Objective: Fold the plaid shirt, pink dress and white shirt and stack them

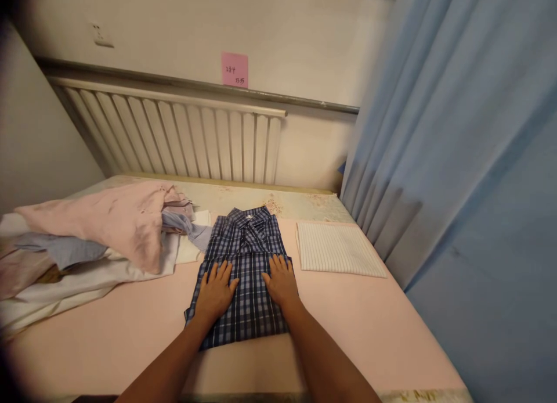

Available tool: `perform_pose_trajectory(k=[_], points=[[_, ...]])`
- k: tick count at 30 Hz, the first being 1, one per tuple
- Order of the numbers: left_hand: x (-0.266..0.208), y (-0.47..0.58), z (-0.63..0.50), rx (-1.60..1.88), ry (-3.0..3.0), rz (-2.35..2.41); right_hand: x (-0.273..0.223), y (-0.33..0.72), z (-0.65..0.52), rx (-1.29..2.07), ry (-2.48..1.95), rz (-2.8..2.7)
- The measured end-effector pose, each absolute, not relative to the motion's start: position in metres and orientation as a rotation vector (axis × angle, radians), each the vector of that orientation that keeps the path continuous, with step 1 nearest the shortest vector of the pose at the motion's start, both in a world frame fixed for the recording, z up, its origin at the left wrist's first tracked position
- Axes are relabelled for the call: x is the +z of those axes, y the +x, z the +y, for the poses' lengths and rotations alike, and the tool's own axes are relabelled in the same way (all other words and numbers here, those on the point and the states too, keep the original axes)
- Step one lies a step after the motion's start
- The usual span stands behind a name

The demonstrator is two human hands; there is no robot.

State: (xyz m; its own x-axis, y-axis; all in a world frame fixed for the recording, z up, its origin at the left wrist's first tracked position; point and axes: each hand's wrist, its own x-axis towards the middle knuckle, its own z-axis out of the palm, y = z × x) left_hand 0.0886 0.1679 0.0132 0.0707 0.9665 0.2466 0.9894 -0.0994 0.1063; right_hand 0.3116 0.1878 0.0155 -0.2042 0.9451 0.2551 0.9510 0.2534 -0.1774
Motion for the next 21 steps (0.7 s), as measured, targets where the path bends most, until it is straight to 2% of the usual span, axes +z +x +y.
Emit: perform_pose_trajectory(k=[7, 21], points=[[0.014, 0.088, 0.166, -0.391, -2.208, -2.042, 0.005, 0.326, 0.169, -0.040, -1.857, -2.166], [0.010, 0.071, 0.105, -0.354, -2.298, -1.950, 0.004, 0.354, 0.096, -0.049, -1.747, -2.188]])
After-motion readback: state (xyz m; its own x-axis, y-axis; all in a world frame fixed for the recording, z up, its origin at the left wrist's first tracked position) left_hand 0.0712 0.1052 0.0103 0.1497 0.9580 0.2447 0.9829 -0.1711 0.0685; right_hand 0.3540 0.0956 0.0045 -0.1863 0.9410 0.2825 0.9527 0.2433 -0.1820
